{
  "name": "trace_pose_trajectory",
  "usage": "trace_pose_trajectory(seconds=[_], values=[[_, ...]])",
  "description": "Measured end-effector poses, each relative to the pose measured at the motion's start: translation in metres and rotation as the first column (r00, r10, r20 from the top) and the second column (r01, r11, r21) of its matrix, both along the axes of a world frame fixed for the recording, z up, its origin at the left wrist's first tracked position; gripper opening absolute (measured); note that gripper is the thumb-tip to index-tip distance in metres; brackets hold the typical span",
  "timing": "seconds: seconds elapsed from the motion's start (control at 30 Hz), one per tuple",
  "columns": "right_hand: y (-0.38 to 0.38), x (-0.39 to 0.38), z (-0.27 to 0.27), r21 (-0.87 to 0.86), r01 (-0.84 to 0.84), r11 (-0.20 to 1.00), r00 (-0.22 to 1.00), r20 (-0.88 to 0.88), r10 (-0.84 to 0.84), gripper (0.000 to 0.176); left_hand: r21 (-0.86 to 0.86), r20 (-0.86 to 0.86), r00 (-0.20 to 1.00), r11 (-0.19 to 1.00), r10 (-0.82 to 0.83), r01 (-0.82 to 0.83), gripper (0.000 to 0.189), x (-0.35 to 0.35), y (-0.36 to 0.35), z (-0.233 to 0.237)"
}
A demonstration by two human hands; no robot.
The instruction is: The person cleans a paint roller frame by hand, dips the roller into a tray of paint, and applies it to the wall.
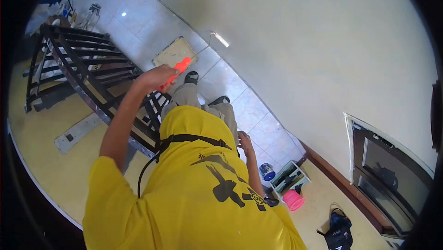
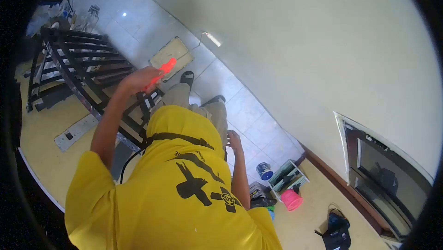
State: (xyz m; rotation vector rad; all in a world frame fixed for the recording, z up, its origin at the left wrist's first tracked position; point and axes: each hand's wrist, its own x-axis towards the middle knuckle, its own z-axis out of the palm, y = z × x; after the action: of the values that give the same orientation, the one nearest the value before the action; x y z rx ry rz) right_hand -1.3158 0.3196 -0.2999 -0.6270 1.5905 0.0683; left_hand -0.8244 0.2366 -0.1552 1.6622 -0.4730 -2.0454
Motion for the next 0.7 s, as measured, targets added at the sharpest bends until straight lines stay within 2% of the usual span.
trace_pose_trajectory(seconds=[0.1, 0.13, 0.2, 0.27, 0.33, 0.43, 0.5, 0.57, 0.63, 0.7], values=[[-0.008, 0.014, 0.008, -0.051, -0.018, 0.999, 1.0, 0.001, 0.018, 0.04, 0.105, -0.04, 0.998, 0.993, 0.05, -0.045, 0.028, 0.006, 0.0, 0.029], [-0.011, 0.017, 0.005, -0.059, -0.022, 0.998, 1.0, -0.001, 0.022, 0.04, 0.051, -0.057, 0.998, 0.998, 0.037, -0.034, 0.028, 0.007, -0.005, 0.014], [-0.014, 0.024, 0.003, -0.062, -0.035, 0.997, 0.999, -0.032, 0.033, 0.038, -0.053, -0.096, 0.995, 0.999, 0.009, -0.014, 0.03, 0.002, -0.02, -0.055], [-0.022, 0.026, -0.009, -0.058, -0.081, 0.995, 0.996, -0.043, 0.078, 0.04, -0.059, -0.027, 0.999, 0.998, 0.02, -0.022, 0.03, -0.018, -0.046, -0.112], [-0.026, 0.027, -0.013, -0.041, -0.099, 0.994, 0.994, -0.043, 0.097, 0.041, -0.018, -0.204, 0.978, 0.999, 0.043, -0.048, 0.028, -0.032, -0.07, -0.181], [-0.024, 0.027, -0.002, -0.047, -0.039, 0.998, 0.999, 0.001, 0.04, 0.042, 0.161, -0.128, 0.973, 0.972, 0.192, -0.17, 0.027, -0.055, -0.089, -0.186], [-0.019, 0.022, 0.008, -0.097, -0.007, 0.995, 1.0, -0.018, 0.005, 0.039, -0.048, -0.155, 0.988, 0.999, -0.018, 0.011, 0.027, -0.033, -0.074, -0.121], [-0.012, 0.015, 0.027, -0.136, 0.029, 0.99, 0.999, -0.03, -0.034, 0.04, -0.125, -0.099, 0.99, 0.988, -0.1, 0.088, 0.028, -0.008, -0.037, -0.06], [-0.003, 0.008, 0.041, -0.16, 0.031, 0.987, 0.998, -0.039, -0.038, 0.043, -0.057, -0.016, 0.998, 0.996, -0.067, 0.066, 0.028, 0.001, -0.007, 0.037], [0.011, 0.005, 0.051, -0.159, 0.015, 0.987, 0.998, -0.058, -0.024, 0.046, 0.047, 0.028, 1.0, 0.999, -0.007, 0.006, 0.028, -0.003, 0.008, 0.089]])
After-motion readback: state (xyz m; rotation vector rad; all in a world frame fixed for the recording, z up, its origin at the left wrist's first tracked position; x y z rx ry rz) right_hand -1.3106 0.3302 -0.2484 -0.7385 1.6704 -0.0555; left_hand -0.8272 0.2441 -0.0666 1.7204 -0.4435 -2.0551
